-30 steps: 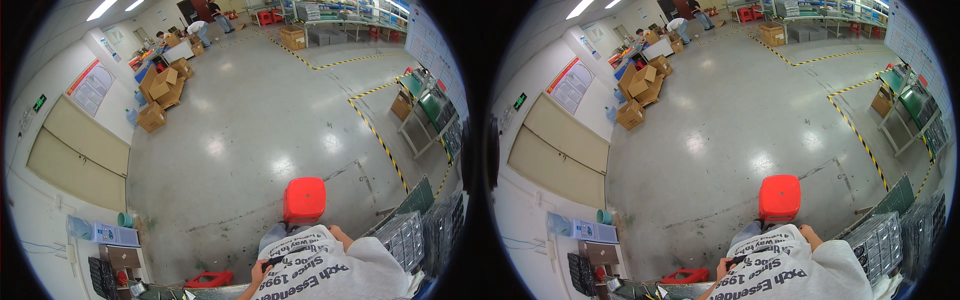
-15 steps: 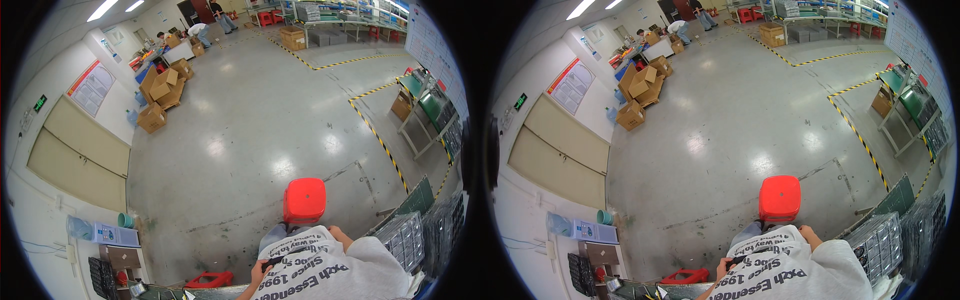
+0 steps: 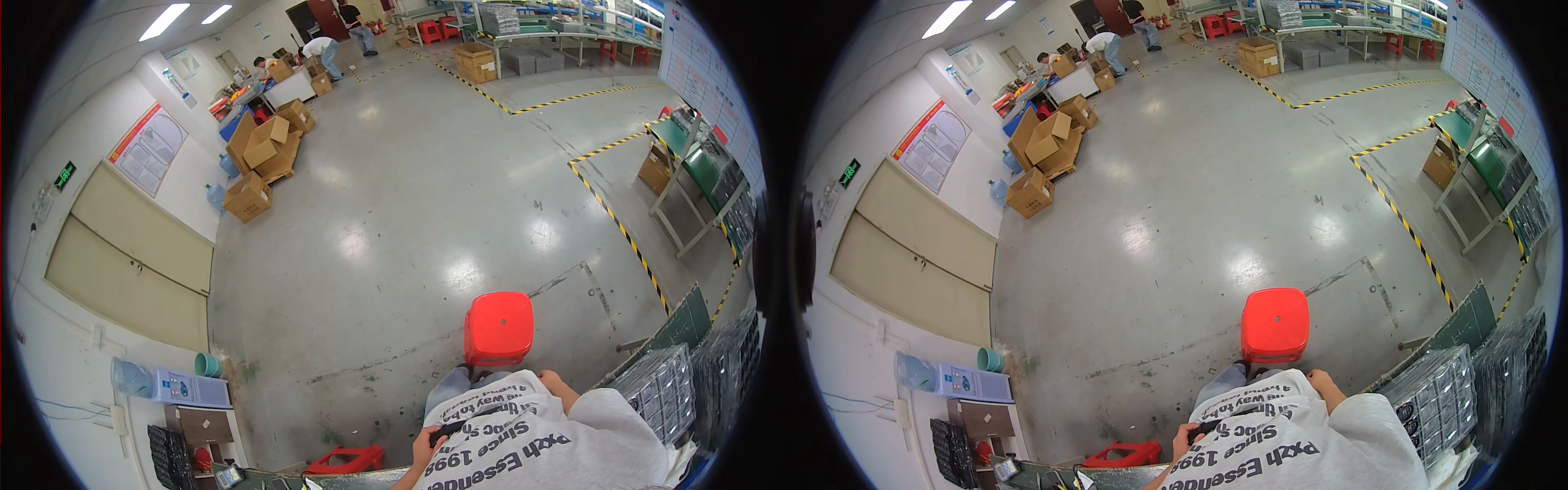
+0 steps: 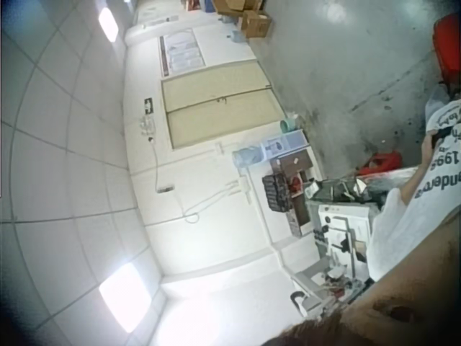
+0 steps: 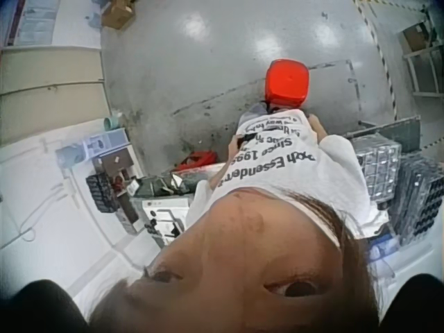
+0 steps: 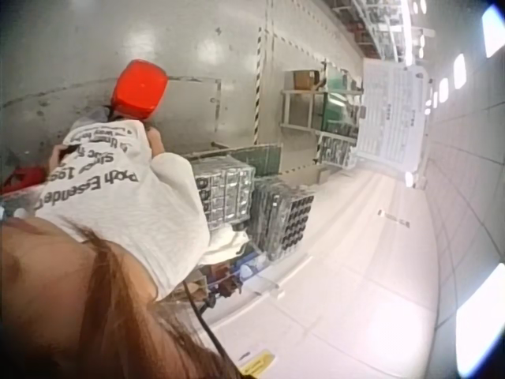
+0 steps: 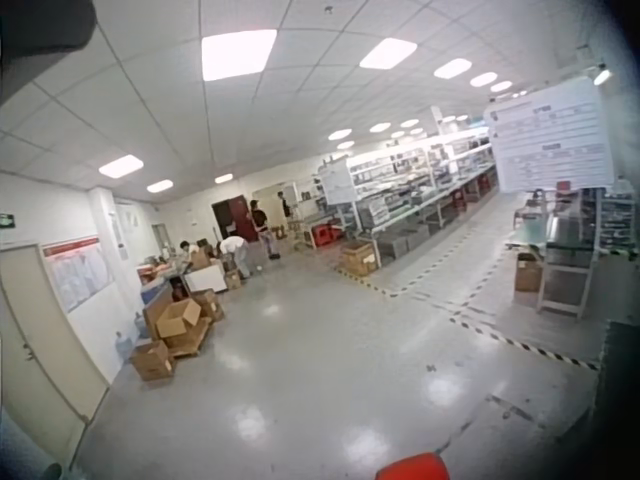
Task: The person places black components into a machine fixture, wipes parts using tissues and liquid from a bottle, and picks up a phone before stepping away from the workbench.
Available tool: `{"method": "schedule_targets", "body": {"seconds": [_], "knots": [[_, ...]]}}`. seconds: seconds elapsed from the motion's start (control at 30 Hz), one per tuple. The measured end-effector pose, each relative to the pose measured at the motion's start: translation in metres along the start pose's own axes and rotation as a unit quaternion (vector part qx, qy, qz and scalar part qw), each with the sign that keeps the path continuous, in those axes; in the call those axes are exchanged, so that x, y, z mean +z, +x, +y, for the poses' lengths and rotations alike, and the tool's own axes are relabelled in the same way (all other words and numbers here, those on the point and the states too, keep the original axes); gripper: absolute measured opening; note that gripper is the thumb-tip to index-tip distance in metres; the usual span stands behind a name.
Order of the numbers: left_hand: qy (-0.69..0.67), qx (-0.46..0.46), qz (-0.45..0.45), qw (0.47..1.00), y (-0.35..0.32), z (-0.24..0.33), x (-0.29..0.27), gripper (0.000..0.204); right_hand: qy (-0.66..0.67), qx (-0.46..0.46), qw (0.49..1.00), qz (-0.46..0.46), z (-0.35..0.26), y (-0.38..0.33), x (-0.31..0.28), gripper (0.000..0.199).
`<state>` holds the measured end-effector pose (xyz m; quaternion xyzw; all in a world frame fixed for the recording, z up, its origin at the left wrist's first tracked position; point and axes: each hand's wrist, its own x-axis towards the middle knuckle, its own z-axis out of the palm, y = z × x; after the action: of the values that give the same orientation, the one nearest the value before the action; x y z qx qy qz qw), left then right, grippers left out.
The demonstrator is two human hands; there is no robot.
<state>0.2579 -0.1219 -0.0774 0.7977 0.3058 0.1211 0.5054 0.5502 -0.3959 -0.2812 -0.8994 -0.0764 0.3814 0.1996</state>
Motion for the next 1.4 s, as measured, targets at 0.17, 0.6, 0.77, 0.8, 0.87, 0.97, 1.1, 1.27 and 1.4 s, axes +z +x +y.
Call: {"method": "schedule_targets", "body": {"seconds": [0.17,0.6,0.77,0.8,0.87,0.97,1.1,1.27,1.4], "knots": [[-0.008,-0.002,-0.001,1.000,0.000,-0.004,0.001,0.032,-0.028,0.019,0.998,-0.047,-0.012,-0.029,-0.029,0.033],[-0.016,-0.017,-0.009,1.000,0.000,-0.009,0.001,0.031,0.390,0.148,0.841,-0.345,0.005,-0.113,-0.093,0.022],[-0.028,-0.017,-0.014,0.999,0.002,-0.008,0.000,0.030,0.361,0.146,0.850,-0.355,0.025,-0.126,-0.098,0.033],[-0.015,-0.015,-0.015,1.000,0.002,-0.007,-0.001,0.030,0.361,0.146,0.850,-0.356,0.029,-0.125,-0.096,0.033],[-0.003,-0.015,-0.017,1.000,0.003,-0.005,-0.001,0.030,0.384,0.092,0.870,-0.295,0.039,-0.122,-0.092,0.025],[-0.017,-0.013,-0.013,1.000,0.003,-0.005,-0.001,0.030,0.339,0.054,0.929,-0.136,0.040,-0.117,-0.082,0.021],[-0.016,-0.010,-0.015,1.000,0.003,-0.012,0.001,0.030,0.289,0.040,0.952,-0.092,0.044,-0.103,-0.067,0.021],[-0.007,-0.004,-0.012,1.000,0.003,-0.007,0.000,0.029,0.283,0.017,0.955,-0.084,0.028,-0.099,-0.059,0.020],[-0.027,-0.005,-0.013,1.000,0.003,-0.010,0.001,0.029,0.301,0.008,0.950,-0.082,0.022,-0.098,-0.060,0.021]]}}
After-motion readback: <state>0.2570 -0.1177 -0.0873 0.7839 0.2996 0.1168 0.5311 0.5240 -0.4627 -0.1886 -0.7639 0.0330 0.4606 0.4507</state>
